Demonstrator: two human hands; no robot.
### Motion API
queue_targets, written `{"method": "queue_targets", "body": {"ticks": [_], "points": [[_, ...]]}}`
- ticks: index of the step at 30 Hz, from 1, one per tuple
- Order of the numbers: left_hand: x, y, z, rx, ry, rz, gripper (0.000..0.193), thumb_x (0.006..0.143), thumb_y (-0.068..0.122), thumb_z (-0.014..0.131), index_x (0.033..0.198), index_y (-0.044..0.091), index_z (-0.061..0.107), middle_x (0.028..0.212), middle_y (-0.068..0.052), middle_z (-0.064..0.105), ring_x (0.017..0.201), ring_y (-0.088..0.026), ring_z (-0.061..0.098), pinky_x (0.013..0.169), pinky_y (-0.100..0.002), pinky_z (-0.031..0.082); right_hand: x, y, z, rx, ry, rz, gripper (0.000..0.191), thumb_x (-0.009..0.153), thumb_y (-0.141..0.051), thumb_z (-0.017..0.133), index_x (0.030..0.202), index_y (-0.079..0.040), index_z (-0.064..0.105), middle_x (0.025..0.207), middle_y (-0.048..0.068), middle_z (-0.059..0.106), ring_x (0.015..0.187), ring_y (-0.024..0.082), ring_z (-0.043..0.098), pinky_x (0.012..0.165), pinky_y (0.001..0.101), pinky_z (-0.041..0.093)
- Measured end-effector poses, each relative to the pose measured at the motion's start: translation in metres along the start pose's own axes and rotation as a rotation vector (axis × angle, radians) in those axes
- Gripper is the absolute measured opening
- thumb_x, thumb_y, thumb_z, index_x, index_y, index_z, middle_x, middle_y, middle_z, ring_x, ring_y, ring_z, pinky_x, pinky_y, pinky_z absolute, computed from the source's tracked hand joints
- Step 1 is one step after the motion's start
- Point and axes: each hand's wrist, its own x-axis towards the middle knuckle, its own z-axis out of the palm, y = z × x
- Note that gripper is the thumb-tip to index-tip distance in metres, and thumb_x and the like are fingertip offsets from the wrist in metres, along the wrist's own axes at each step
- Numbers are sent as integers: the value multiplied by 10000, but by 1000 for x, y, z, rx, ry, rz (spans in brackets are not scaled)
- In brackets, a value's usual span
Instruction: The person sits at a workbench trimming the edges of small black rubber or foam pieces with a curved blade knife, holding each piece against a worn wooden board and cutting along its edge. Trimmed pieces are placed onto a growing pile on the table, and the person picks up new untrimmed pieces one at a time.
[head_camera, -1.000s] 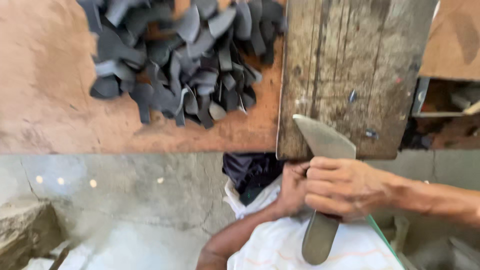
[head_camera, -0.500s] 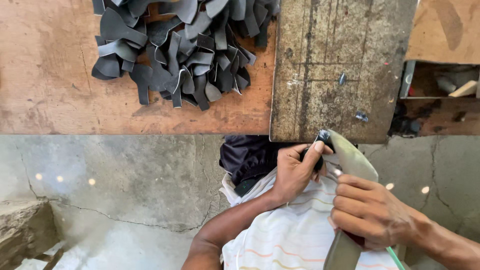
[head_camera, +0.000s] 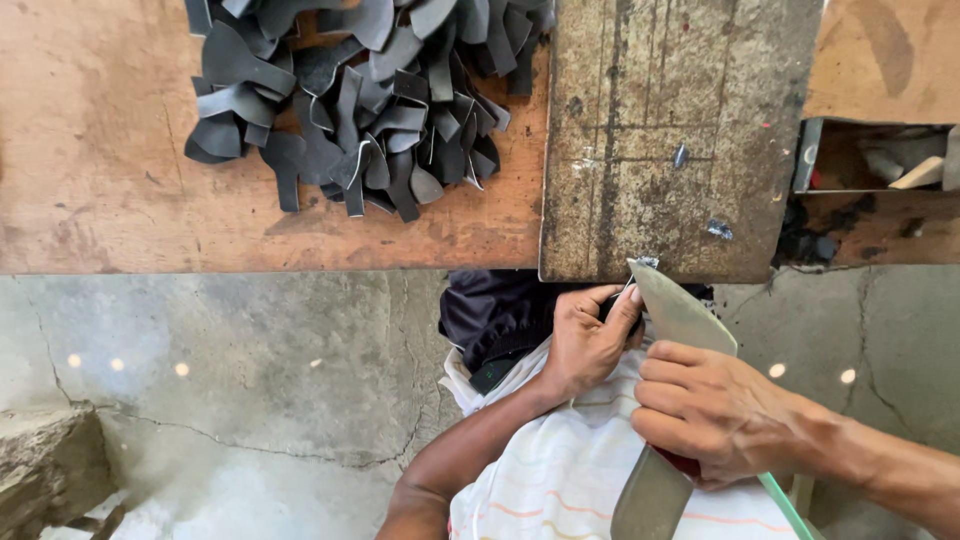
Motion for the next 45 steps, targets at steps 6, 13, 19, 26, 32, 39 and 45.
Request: {"method": "queue_targets", "body": {"ticks": [6, 13, 19, 26, 32, 39, 45], "points": [[-2, -4, -3, -12, -30, -62, 300, 1114, 193, 577, 911, -6, 674, 683, 53, 566, 604, -10, 463, 517, -215, 366, 5, 8, -7, 29, -7, -45, 390, 562, -226, 775, 810, -67, 520, 795, 56, 495, 751, 285, 543, 786, 415, 472], [-5, -15, -6, -71, -22, -68, 257, 1118, 165, 578, 979, -14, 698, 759, 59, 607, 642, 2, 482, 539, -203, 390, 11, 14, -12, 48, -55, -78, 362, 581, -232, 756, 774, -69, 496, 771, 55, 483, 724, 267, 533, 822, 426, 485], [-8, -25, -11, -79, -14, -37, 215, 1117, 133, 579, 1061, -30, 708, 919, 30, 683, 804, -4, 548, 666, -203, 485, 16, 20, -12, 66, -53, -116, 359, 559, -264, 740, 743, -71, 501, 745, 62, 492, 705, 273, 535, 770, 420, 476], [-12, -2, -24, 59, -147, 166, 73, 1061, 32, 658, 1093, -32, 677, 1012, -31, 696, 971, -60, 614, 852, -247, 541, 49, 55, -22, -173, -41, -243, 256, 684, -198, 723, 781, -68, 525, 764, 70, 519, 737, 256, 559, 738, 406, 466], [-20, 57, -33, 25, -150, -160, 277, 1126, 209, 558, 1029, -14, 691, 707, 20, 609, 608, -25, 525, 534, -209, 421, 41, 58, -44, 94, 175, -90, 156, 742, -127, 705, 772, -78, 560, 730, 37, 525, 701, 231, 584, 856, 491, 536], [-10, 101, -33, 77, -137, -229, 374, 1128, 297, 524, 1015, -16, 694, 666, 3, 611, 554, -21, 505, 496, -196, 390, 32, 38, -49, 109, 497, 83, 97, 793, -28, 671, 781, -29, 575, 812, 79, 600, 788, 275, 635, 874, 518, 541], [-11, 78, -16, 112, -13, -154, 350, 1119, 255, 537, 1032, -50, 687, 817, -68, 717, 704, -79, 660, 629, -242, 556, 7, 24, -35, 31, 342, 6, 197, 822, -87, 739, 729, -53, 568, 726, 66, 538, 697, 281, 572, 806, 475, 524]]}}
